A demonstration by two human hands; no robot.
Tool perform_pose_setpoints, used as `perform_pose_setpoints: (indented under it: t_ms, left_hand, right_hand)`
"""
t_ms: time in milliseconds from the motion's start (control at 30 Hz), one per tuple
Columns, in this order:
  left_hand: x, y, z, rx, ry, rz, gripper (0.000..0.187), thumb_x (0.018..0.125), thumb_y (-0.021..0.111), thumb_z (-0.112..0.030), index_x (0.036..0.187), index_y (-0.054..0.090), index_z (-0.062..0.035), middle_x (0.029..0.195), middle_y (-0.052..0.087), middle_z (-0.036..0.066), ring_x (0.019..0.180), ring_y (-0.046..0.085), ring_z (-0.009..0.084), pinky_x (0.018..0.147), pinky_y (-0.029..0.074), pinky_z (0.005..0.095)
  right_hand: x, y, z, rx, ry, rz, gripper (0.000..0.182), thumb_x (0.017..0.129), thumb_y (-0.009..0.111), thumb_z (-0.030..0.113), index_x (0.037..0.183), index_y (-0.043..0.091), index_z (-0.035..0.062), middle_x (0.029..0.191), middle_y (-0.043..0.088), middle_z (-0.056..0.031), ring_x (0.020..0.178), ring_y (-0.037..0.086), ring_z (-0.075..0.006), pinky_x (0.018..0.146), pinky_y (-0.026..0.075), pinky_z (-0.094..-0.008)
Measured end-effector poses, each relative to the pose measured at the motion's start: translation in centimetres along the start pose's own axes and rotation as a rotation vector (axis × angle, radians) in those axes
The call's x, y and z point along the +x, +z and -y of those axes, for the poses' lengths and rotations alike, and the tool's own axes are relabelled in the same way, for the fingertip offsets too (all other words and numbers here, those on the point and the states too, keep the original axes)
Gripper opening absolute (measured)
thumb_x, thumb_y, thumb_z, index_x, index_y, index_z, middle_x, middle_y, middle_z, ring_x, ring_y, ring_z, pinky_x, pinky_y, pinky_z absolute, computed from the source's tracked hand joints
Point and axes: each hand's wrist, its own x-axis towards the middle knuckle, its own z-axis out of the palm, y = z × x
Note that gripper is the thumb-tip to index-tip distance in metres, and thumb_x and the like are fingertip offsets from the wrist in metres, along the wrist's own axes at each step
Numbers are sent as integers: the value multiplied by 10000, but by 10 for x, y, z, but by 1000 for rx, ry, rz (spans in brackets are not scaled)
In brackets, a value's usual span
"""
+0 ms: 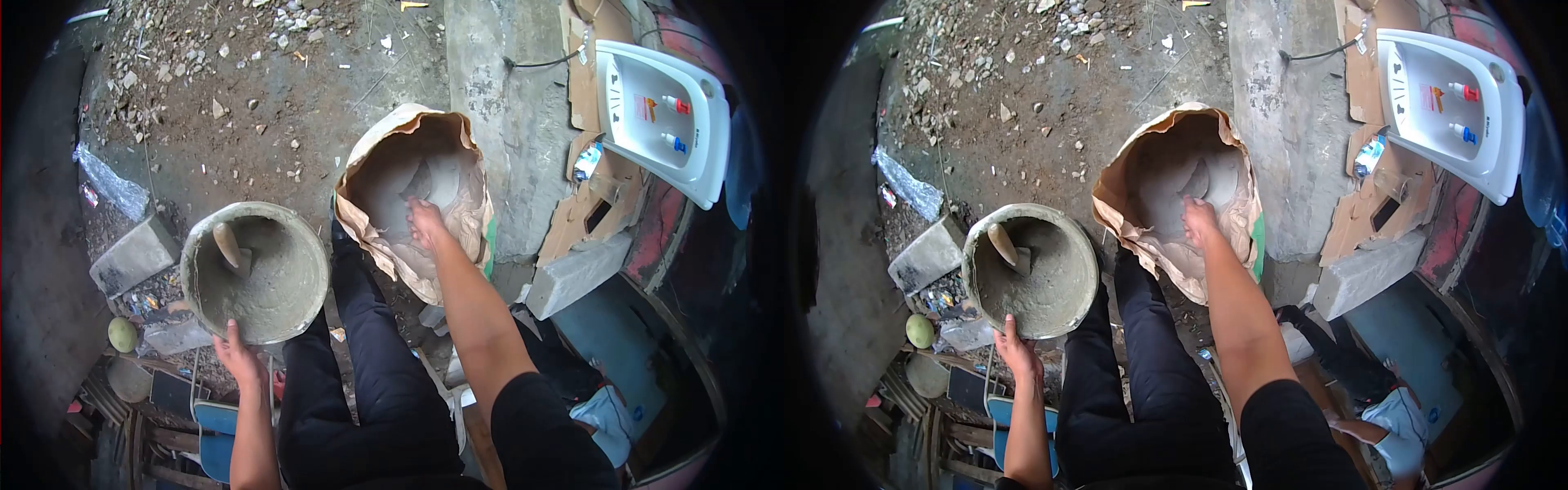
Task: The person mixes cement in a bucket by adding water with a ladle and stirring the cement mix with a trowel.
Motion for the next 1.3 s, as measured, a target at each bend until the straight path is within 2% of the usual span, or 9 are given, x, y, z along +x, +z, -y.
perform_pose_setpoints:
  t_ms: [233,300,367,400,500,633,767,1000,1300]
  left_hand:
    - [-1,-1,3,18,-17,-5,393,1052,606,-181,1391,501,-15,1314,622,141,1149,640,238,949,562,409]
    - [-5,2,1,7,-35,-7,397,1052,603,-181,1396,497,-13,1327,619,140,1165,636,240,953,564,413]
    - [-6,0,0,7,-40,-8,398,1051,604,-180,1397,497,-15,1333,618,140,1170,635,241,958,564,413]
    - [-5,1,1,2,-40,-11,399,1050,606,-180,1398,497,-16,1338,617,140,1175,635,243,963,563,414]
    - [-4,2,4,-17,-22,-18,392,1050,606,-179,1394,502,-24,1337,617,138,1175,635,242,956,563,413]
    - [3,0,6,-27,7,-10,382,1049,608,-185,1384,508,-30,1332,617,135,1169,634,237,947,563,413]
    - [-4,-3,6,10,-51,-51,367,1041,615,-189,1358,518,-31,1307,628,124,1148,641,225,941,564,405]
    - [-1,-6,6,-5,-2,-27,354,1040,615,-182,1348,524,-35,1291,632,121,1123,646,223,911,576,408]
    - [2,0,-4,-54,-6,32,423,1043,616,-172,1421,490,-33,1357,610,124,1195,624,244,977,551,435]
  right_hand:
    - [21,3,-18,55,65,37,379,1062,549,464,1222,620,129,733,541,-20,502,405,-133,454,350,-310]
    - [31,18,-28,7,64,-51,354,1078,526,417,1151,640,90,668,484,11,467,375,-115,411,294,-293]
    - [40,38,-40,-122,-142,-218,352,1075,529,414,995,642,91,609,490,3,422,385,-130,385,293,-314]
    - [10,47,-27,-61,-131,-231,387,1072,533,419,861,600,102,570,491,2,411,416,-132,371,295,-322]
    - [10,48,-25,26,-129,-187,393,1072,532,418,835,575,107,567,487,2,399,410,-129,362,286,-323]
    - [18,40,-17,-16,-135,-159,387,1068,545,425,838,582,116,582,501,1,393,399,-121,352,265,-310]
    - [6,43,-25,199,-194,-56,393,1068,552,435,846,576,111,585,471,10,380,342,-117,344,241,-302]
    - [1,47,-3,82,-159,-70,388,1062,552,475,963,576,101,646,479,7,425,368,-105,370,262,-288]
    - [-6,42,-7,199,-134,-27,369,1062,550,482,992,575,120,677,475,-1,451,351,-97,389,262,-276]
